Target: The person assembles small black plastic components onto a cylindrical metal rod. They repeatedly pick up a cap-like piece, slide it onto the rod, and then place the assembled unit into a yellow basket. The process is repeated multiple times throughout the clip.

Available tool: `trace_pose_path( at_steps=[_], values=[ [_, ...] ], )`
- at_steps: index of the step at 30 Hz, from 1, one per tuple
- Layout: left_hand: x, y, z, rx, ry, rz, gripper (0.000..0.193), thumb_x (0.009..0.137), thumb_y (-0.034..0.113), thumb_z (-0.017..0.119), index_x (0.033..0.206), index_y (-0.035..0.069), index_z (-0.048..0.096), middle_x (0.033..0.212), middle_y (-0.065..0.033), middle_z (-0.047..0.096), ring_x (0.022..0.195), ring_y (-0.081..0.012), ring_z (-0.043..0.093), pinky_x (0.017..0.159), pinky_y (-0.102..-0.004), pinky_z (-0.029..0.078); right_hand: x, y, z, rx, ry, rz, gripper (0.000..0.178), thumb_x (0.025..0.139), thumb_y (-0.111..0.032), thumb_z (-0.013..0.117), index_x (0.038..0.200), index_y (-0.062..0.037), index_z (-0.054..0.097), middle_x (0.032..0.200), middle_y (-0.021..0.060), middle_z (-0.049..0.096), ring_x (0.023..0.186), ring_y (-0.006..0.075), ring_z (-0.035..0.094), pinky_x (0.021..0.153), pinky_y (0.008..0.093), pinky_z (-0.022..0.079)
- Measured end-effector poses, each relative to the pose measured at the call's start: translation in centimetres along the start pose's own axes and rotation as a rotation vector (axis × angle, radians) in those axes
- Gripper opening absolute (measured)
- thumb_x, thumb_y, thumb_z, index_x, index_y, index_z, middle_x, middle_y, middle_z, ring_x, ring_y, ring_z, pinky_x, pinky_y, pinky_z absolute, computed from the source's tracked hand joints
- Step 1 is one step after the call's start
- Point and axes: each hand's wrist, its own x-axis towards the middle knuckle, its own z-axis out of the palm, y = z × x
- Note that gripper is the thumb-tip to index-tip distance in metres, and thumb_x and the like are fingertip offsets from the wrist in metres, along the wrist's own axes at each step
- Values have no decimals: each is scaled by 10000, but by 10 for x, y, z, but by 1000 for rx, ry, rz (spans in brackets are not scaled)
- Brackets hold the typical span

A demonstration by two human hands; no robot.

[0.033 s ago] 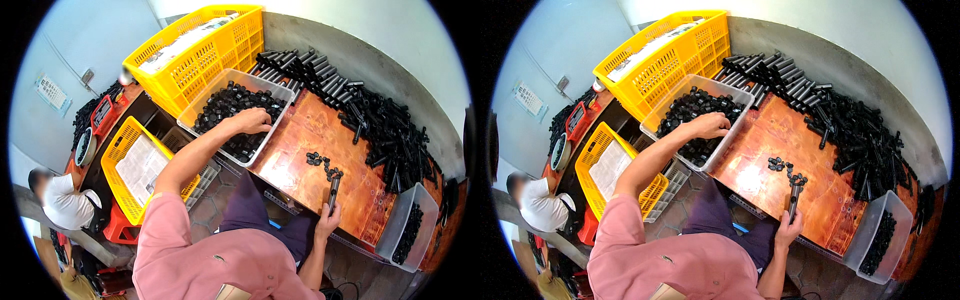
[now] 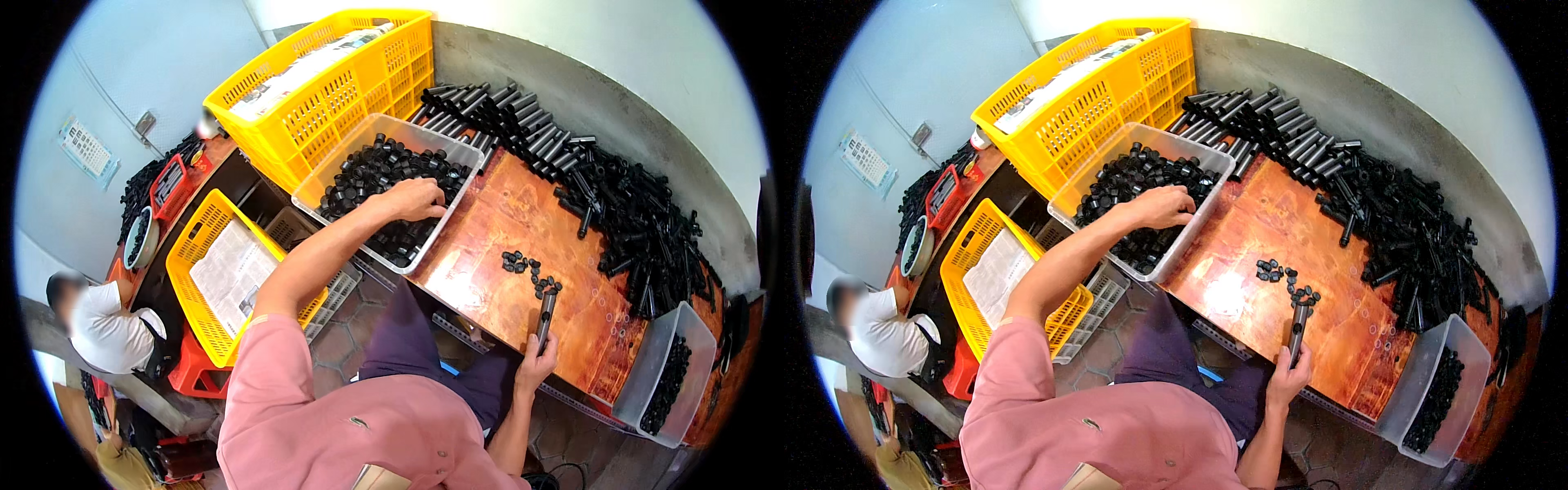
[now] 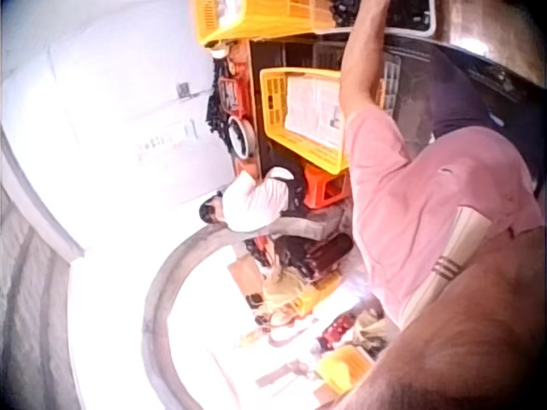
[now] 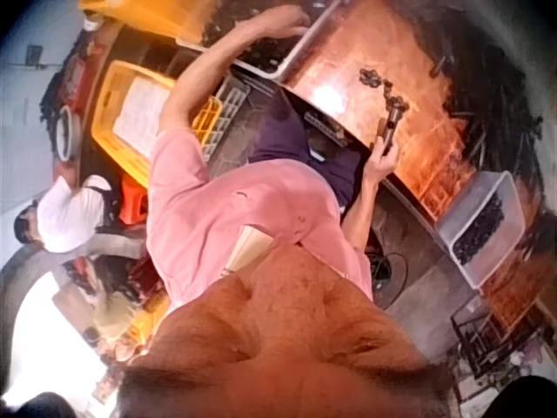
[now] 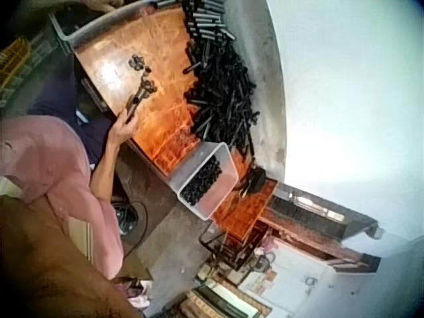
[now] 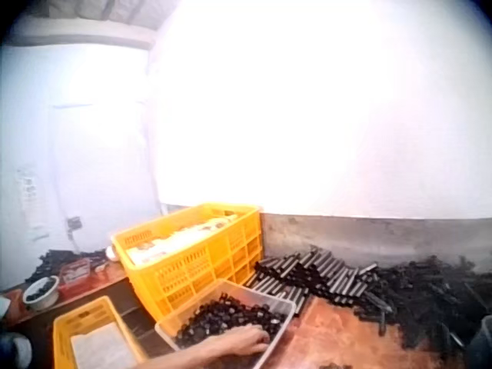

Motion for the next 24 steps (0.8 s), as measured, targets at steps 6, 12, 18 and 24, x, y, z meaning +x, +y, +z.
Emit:
trace_pose_path(
  at_steps=[6,12,18,24],
  values=[
    [-1,10,-12,-5,94,-10,304,816,316,697,922,33,673,972,-129,630,987,-337,622,827,-457,498,0,9,-4,-17,-20,74,261,910,-174,666,1041,45,612,800,120,608,704,239,547,664,374,446],
    [-9,-5,-26,-314,480,-118,292,777,195,732,932,-15,600,789,-145,660,723,-233,650,702,-357,524,-1,7,-5,18,-49,112,261,919,-159,656,1073,47,613,817,113,601,747,213,548,687,361,448],
    [-58,77,-55,-868,753,7,380,864,100,722,1209,21,583,983,-137,723,834,-161,701,718,-291,534,-6,7,-17,141,-118,199,237,909,-101,642,1103,36,634,812,40,580,740,131,540,669,292,455],
    [-111,172,6,-981,471,214,297,788,110,793,1060,14,719,970,-86,704,861,-128,657,726,-242,517,-13,-27,-23,426,-333,300,295,902,-114,659,1158,28,620,845,-3,581,726,89,537,667,241,448]
  ],
)
